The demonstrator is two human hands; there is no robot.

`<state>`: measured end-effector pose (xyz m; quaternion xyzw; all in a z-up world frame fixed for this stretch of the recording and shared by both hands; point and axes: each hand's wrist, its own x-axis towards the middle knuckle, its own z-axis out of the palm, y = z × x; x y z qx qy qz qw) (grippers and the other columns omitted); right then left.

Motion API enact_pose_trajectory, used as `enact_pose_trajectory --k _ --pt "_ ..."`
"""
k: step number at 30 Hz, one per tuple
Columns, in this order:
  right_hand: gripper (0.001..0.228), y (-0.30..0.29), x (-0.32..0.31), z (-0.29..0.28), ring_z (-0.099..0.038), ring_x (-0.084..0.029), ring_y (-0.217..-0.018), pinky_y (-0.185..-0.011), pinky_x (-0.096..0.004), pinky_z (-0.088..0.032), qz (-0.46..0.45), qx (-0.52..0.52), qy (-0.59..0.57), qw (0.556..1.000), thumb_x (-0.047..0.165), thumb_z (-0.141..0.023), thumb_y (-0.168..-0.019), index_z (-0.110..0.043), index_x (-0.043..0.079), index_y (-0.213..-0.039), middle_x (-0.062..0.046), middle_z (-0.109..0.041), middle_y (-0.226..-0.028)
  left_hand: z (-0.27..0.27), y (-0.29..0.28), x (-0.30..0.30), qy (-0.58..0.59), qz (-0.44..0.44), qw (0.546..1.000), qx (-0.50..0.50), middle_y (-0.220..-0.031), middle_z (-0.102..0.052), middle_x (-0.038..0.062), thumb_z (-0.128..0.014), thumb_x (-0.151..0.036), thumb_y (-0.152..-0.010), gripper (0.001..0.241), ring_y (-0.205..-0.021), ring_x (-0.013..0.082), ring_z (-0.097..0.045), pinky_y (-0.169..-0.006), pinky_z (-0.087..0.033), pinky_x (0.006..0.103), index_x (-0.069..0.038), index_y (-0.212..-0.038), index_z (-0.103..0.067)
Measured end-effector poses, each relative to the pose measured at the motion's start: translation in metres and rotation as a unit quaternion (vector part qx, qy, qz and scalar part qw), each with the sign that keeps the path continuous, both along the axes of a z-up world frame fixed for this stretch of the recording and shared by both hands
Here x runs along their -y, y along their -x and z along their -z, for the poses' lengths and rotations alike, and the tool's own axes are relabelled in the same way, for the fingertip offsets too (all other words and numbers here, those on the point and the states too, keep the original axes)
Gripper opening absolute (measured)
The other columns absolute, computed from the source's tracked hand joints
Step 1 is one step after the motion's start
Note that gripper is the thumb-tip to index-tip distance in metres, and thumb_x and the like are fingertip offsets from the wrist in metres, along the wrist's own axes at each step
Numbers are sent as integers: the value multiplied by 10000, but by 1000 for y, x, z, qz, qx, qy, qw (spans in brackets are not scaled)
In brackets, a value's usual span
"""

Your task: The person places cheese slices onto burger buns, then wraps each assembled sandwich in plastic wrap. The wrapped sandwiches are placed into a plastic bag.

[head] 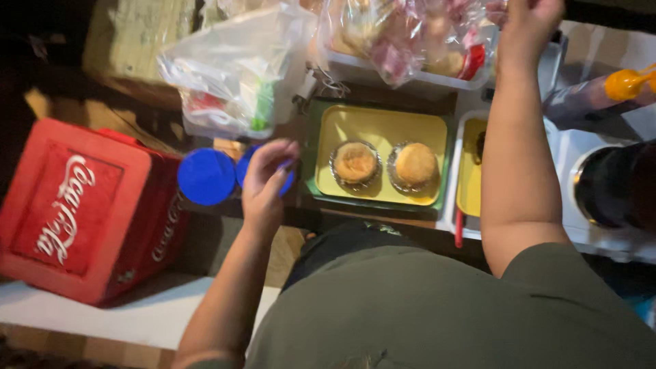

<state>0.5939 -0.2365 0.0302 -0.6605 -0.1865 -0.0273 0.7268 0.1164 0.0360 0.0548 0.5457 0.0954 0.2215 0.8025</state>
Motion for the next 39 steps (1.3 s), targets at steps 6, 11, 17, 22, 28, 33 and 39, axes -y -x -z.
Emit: enact_pose_trajectory --k 6,11,17,22,28,33,39 --pt "116 -51 -6 47 -648 -91 -811 -648 -245 -525 -15 -84 74 994 185 -732 -1037 -678 107 -1103 27 -686 -919 -12 -105 39 -379 42 924 -44 -1379 -543 135 -699 -35 -882 492 -1354 332 -529 -1148 -447 421 -94 -1352 -567" --pt "38 -48 -26 86 -699 -152 -986 -929 -318 -571 -29 108 197 974 99 -711 -1006 -710 62 -1015 -21 -753 -1041 -9 -220 58 -527 -37 849 -20 -1449 -473 186 -761 -97 -854 573 -1364 434 -451 -1157 -401 507 -145 -1383 -549" --pt "428 58 -94 61 -638 -330 -1073 -921 -453 -488 -118 398 296 860 317 -658 -968 -658 55 -1306 -163 -675 -1202 -12 -340 33 -554 -97 826 34 -1478 -411 221 -789 -176 -836 642 -1363 461 -415 -1152 -389 507 -199 -1436 -562" --pt "138 73 -82 17 -650 -320 -1184 -1114 -508 -435 -244 475 328 780 209 -698 -821 -700 155 -947 -70 -732 -1210 14 -375 -2 -655 -5 730 -194 -1438 -478 106 -778 -175 -766 495 -1325 391 -446 -1069 -430 481 -286 -1244 -714" --pt "299 3 -5 20 -514 -397 -1147 -956 -585 -323 122 316 459 821 243 -824 -784 -754 137 -1054 -168 -661 -1166 52 -381 -25 -651 -25 737 -180 -1392 -524 52 -748 -167 -825 457 -1281 320 -525 -1063 -483 459 -248 -1272 -699" --pt "113 -34 21 47 -565 -365 -1083 -968 -629 -346 98 304 565 760 249 -833 -772 -778 180 -842 -86 -699 -1047 57 -395 -6 -664 -35 733 -143 -1359 -516 90 -755 -199 -815 480 -1239 365 -535 -979 -493 485 -216 -1286 -664" --pt "97 -53 76 30 -682 -169 -884 -807 -346 -584 14 78 183 980 113 -641 -1087 -650 68 -1172 -35 -695 -998 50 -408 17 -635 -7 757 -151 -1398 -495 126 -731 -285 -904 425 -1178 380 -572 -959 -509 507 -194 -1307 -633"
